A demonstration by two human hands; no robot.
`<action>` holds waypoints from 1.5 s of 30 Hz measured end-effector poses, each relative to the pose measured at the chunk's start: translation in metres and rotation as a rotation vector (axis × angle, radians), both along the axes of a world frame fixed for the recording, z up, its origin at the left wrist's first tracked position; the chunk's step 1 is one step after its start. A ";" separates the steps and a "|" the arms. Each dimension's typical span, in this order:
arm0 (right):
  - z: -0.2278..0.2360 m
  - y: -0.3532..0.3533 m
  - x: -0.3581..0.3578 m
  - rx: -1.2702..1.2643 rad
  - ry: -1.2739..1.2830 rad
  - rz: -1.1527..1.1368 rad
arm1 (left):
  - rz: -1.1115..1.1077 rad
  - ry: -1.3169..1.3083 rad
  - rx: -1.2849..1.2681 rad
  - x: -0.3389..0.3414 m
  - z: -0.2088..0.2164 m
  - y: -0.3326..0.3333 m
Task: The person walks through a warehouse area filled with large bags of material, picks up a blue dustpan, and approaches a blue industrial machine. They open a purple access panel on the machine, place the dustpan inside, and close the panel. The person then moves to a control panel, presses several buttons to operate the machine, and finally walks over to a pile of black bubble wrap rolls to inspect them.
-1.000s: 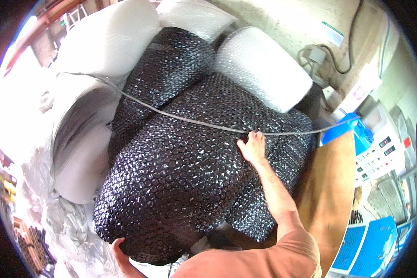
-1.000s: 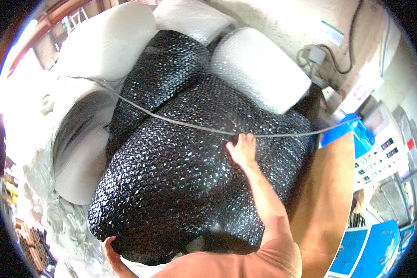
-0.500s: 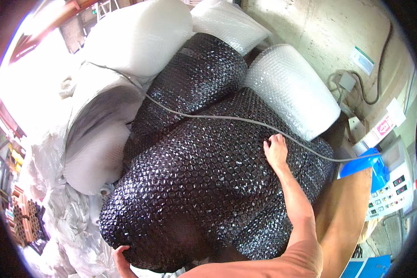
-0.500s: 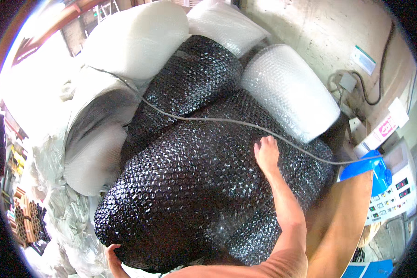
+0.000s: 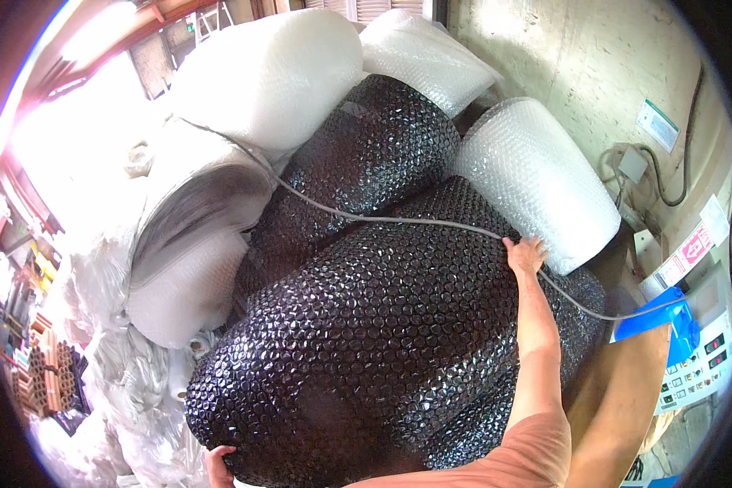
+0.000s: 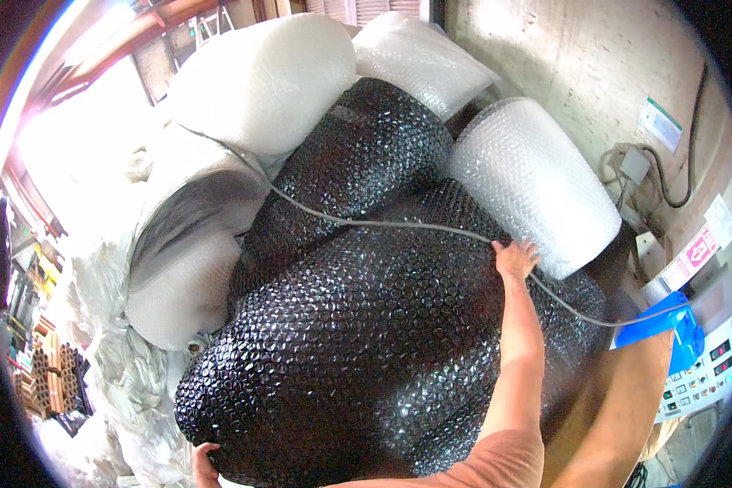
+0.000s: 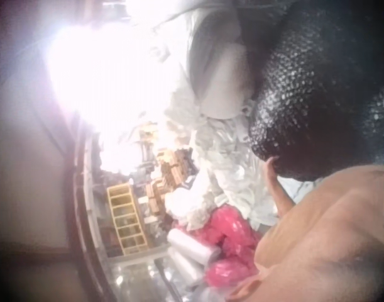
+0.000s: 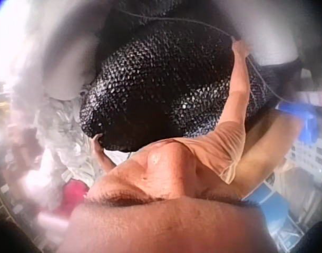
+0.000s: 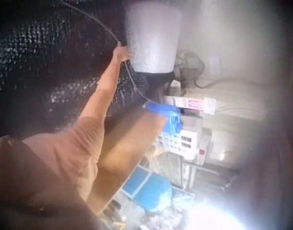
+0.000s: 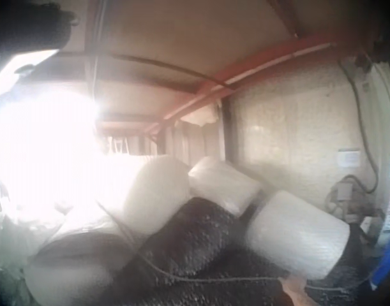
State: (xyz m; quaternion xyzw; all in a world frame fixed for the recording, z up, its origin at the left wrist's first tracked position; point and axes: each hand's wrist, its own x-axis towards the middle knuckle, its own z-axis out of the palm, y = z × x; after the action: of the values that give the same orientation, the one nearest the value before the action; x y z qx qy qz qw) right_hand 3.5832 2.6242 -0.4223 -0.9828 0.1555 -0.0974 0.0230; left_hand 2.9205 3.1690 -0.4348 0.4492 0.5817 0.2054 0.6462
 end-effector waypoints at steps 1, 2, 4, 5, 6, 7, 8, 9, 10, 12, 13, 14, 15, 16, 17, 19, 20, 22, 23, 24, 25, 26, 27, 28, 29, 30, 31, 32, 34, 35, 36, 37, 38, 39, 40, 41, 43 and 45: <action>-0.001 -0.002 0.007 -0.036 -0.107 -0.006 | 0.012 -0.047 0.024 -0.003 -0.003 0.001; -0.003 -0.002 0.014 -0.071 -0.214 -0.015 | -0.060 -0.013 -0.007 -0.021 -0.022 0.014; -0.004 0.022 0.020 0.033 -0.150 0.141 | -0.206 0.048 -0.064 -0.046 -0.044 0.042; -0.007 0.032 0.018 0.078 -0.115 0.210 | -0.129 0.071 -0.053 -0.041 -0.044 0.039; -0.008 0.049 0.002 0.061 -0.254 0.382 | -0.135 0.055 -0.057 -0.042 -0.039 0.037; -0.004 0.061 -0.012 0.147 -0.212 0.399 | -0.140 0.038 -0.064 -0.044 -0.036 0.033; -0.002 0.065 -0.021 0.230 -0.171 0.411 | -0.150 0.019 -0.073 -0.044 -0.032 0.028; -0.010 0.057 -0.024 0.163 -0.312 0.414 | -0.177 0.024 -0.077 -0.035 -0.022 0.024; -0.018 0.053 -0.019 0.105 -0.452 0.422 | -0.130 -0.013 -0.073 -0.033 -0.022 0.021; -0.030 0.020 0.018 0.415 -0.021 0.352 | -0.056 -0.094 -0.069 -0.022 -0.028 0.022; -0.023 0.031 0.014 0.283 -0.016 0.303 | -0.070 -0.099 -0.044 -0.023 -0.026 0.020; -0.016 0.043 0.008 0.151 -0.013 0.255 | -0.084 -0.103 -0.019 -0.022 -0.023 0.019; 0.007 0.056 0.001 0.047 0.110 0.188 | -0.104 -0.110 0.004 -0.019 -0.020 0.018; 0.004 0.058 0.008 0.051 0.036 0.137 | -0.090 -0.115 0.041 -0.014 -0.019 0.014; -0.002 0.052 0.014 0.057 -0.038 0.076 | -0.088 -0.118 0.079 -0.006 -0.017 0.012; -0.009 0.040 0.035 0.109 -0.019 -0.028 | -0.049 -0.157 0.146 -0.008 -0.028 0.014; 0.020 0.067 0.022 0.207 0.306 -0.026 | -0.057 -0.110 0.105 -0.028 -0.028 0.012; 0.017 0.042 0.019 0.339 0.302 0.044 | -0.117 -0.077 -0.004 -0.033 -0.031 0.022; -0.018 0.015 0.045 0.441 0.231 0.086 | -0.196 -0.092 0.055 -0.037 -0.049 0.039; -0.048 -0.001 0.054 0.520 -0.056 0.176 | -0.257 -0.091 0.105 -0.047 -0.062 0.047; -0.053 -0.019 0.055 0.595 0.013 0.239 | -0.215 -0.111 0.043 -0.014 -0.032 0.031; -0.017 0.033 0.020 0.640 0.332 0.062 | -0.138 -0.086 0.108 -0.024 -0.021 0.021; -0.026 0.005 0.034 0.499 0.234 0.240 | -0.092 -0.085 0.133 -0.019 -0.032 0.024; -0.019 -0.010 0.029 0.425 0.162 0.285 | -0.163 -0.051 0.208 0.009 0.008 0.014; -0.009 0.016 0.023 0.418 0.116 0.337 | -0.225 -0.002 0.163 -0.012 -0.009 0.023; 0.006 0.034 0.014 0.418 0.066 0.377 | -0.275 0.092 0.146 -0.021 -0.021 0.030; 0.021 0.058 0.007 0.422 0.032 0.425 | -0.290 0.018 0.162 -0.030 -0.034 0.033; 0.036 0.080 -0.005 0.427 -0.002 0.467 | -0.309 -0.007 0.184 -0.026 -0.027 0.031; 0.056 0.138 -0.030 0.466 -0.025 0.577 | -0.319 -0.065 0.213 -0.038 -0.022 0.025; 0.063 0.166 -0.042 0.487 -0.029 0.635 | -0.300 -0.065 0.188 -0.047 -0.042 0.025; 0.072 0.192 -0.056 0.509 -0.035 0.688 | -0.282 -0.070 0.169 -0.054 -0.056 0.026; 0.080 0.209 -0.068 0.530 -0.041 0.722 | -0.318 -0.025 0.135 -0.047 -0.047 0.026; 0.086 0.229 -0.082 0.558 -0.040 0.764 | -0.345 0.023 0.104 -0.041 -0.034 0.029; 0.090 0.251 -0.093 0.579 -0.033 0.816 | -0.320 -0.011 0.104 -0.041 -0.039 0.031; 0.094 0.276 -0.117 0.606 -0.020 0.865 | -0.297 -0.046 0.100 -0.046 -0.055 0.032; 0.098 0.300 -0.137 0.630 -0.003 0.910 | -0.265 -0.094 0.078 -0.050 -0.077 0.032; 0.102 0.350 -0.182 0.685 0.051 1.014 | -0.190 -0.188 0.050 -0.060 -0.123 0.028; 0.102 0.385 -0.226 0.741 0.091 1.074 | -0.136 -0.260 0.059 -0.069 -0.119 0.034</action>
State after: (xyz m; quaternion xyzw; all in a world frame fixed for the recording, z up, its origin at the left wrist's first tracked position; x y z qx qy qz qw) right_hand 3.3574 3.0091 -0.3206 -0.8539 -0.3327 0.0294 0.3991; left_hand 2.8519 3.2031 -0.5537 0.4759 0.4552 0.2344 0.7151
